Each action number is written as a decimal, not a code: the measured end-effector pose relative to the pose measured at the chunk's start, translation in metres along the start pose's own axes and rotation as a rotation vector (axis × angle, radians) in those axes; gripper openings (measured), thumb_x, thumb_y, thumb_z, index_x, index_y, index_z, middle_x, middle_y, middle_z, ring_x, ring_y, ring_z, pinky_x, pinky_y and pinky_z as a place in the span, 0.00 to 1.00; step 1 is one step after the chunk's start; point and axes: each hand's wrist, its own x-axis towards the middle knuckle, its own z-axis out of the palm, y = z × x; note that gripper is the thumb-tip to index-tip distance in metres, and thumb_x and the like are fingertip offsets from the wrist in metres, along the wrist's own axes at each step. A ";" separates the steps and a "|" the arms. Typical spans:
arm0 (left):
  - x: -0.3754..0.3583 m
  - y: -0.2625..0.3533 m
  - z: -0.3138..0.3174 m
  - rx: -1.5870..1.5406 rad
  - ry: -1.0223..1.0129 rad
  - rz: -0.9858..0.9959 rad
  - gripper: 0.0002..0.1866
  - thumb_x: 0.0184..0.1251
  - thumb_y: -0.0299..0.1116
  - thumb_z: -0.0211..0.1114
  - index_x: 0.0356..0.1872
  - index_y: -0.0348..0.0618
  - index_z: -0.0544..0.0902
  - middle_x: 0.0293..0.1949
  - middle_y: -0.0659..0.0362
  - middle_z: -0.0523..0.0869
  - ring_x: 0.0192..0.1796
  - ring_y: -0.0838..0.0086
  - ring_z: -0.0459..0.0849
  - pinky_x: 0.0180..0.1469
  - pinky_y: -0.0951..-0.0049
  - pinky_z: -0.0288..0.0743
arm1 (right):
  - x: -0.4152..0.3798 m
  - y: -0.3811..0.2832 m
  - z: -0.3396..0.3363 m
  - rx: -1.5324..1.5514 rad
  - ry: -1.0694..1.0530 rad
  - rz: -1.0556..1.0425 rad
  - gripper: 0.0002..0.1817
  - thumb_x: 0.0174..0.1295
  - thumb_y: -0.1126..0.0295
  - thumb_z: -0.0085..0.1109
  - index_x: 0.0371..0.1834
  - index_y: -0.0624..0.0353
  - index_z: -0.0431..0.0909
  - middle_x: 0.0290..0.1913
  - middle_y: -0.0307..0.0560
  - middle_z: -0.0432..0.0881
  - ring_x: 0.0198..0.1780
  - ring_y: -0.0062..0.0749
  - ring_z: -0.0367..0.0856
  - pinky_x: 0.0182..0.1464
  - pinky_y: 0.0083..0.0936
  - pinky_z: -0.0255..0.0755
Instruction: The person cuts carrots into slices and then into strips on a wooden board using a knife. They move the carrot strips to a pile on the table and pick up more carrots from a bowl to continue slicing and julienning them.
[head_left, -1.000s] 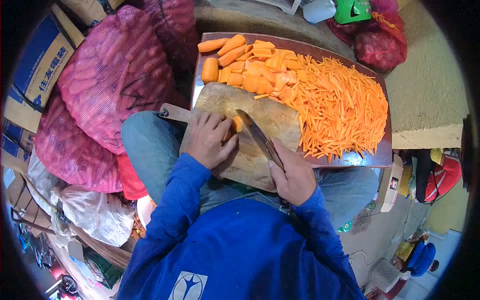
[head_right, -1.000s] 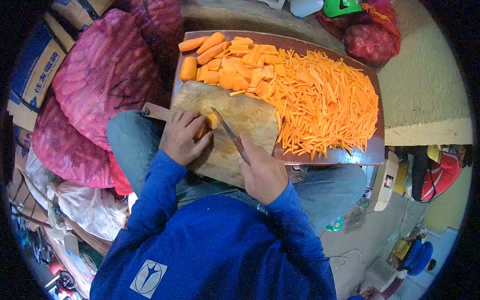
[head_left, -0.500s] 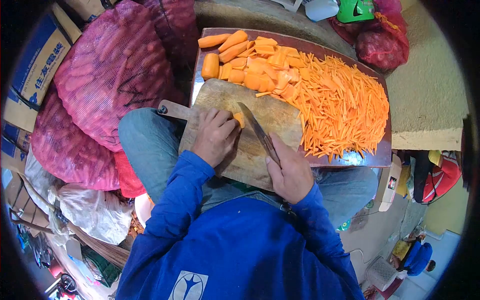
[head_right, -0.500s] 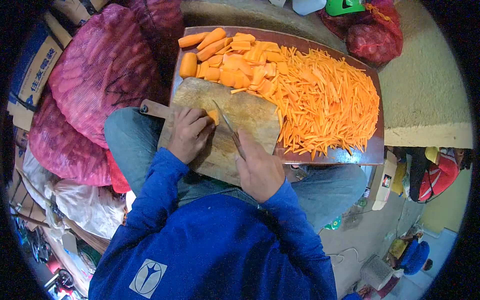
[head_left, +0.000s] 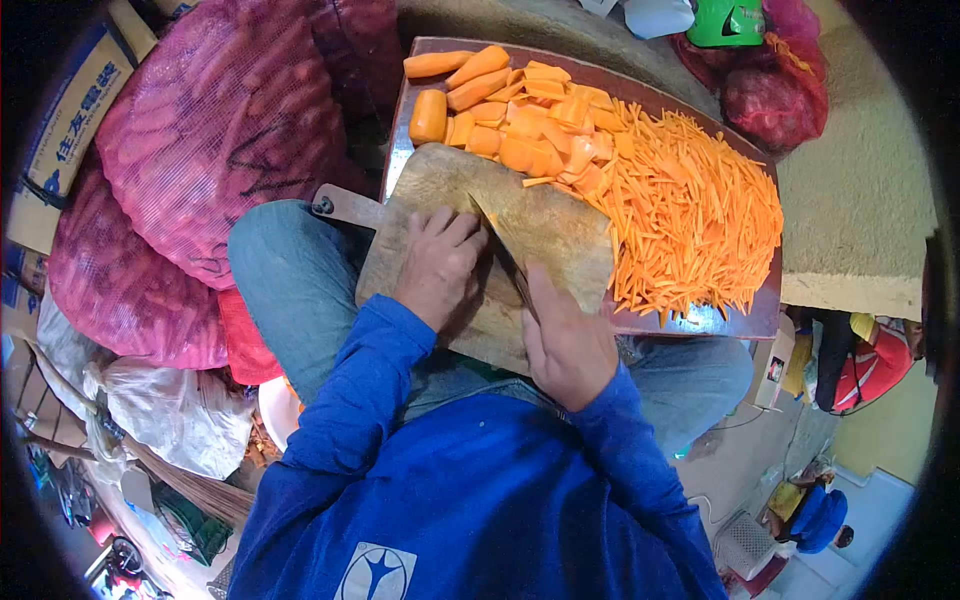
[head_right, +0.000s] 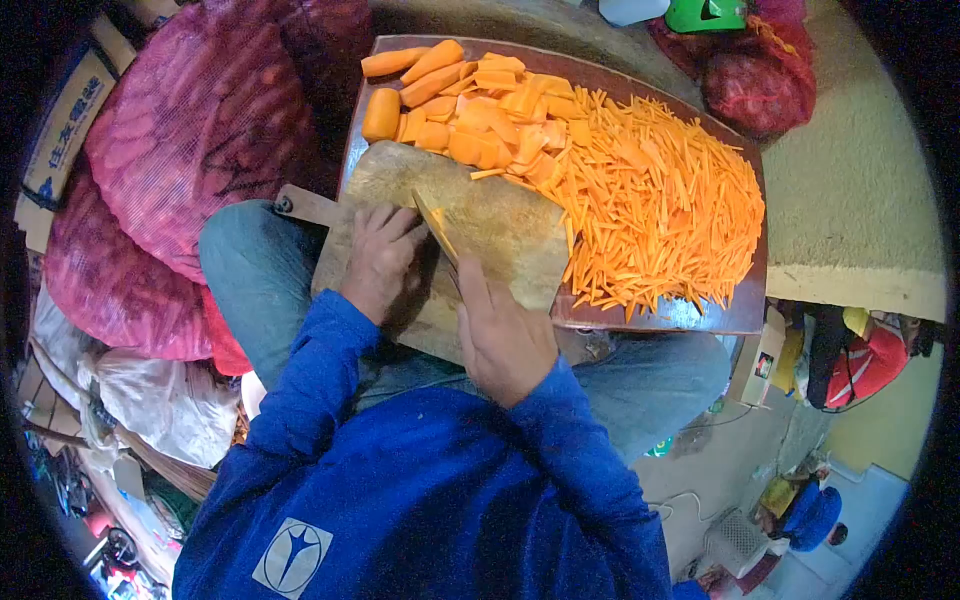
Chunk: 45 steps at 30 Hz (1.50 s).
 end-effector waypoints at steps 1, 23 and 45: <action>-0.002 0.000 0.002 -0.004 -0.003 0.001 0.13 0.57 0.26 0.73 0.45 0.38 0.89 0.47 0.55 0.86 0.54 0.57 0.81 0.58 0.52 0.69 | 0.006 -0.001 0.001 -0.001 0.015 -0.027 0.32 0.74 0.71 0.61 0.81 0.64 0.68 0.50 0.63 0.87 0.48 0.62 0.88 0.51 0.52 0.80; -0.002 0.000 0.006 -0.109 0.118 -0.044 0.12 0.52 0.20 0.72 0.40 0.35 0.88 0.46 0.49 0.86 0.52 0.49 0.81 0.58 0.51 0.74 | 0.011 0.000 0.000 0.048 -0.009 -0.073 0.33 0.75 0.70 0.59 0.82 0.64 0.64 0.51 0.67 0.86 0.49 0.65 0.87 0.48 0.53 0.80; -0.008 -0.003 0.004 -0.085 0.116 -0.057 0.15 0.51 0.22 0.73 0.43 0.37 0.88 0.46 0.51 0.84 0.52 0.50 0.80 0.57 0.51 0.74 | 0.006 0.004 -0.009 0.119 0.065 -0.086 0.31 0.73 0.70 0.62 0.78 0.65 0.70 0.55 0.67 0.88 0.54 0.64 0.88 0.54 0.51 0.81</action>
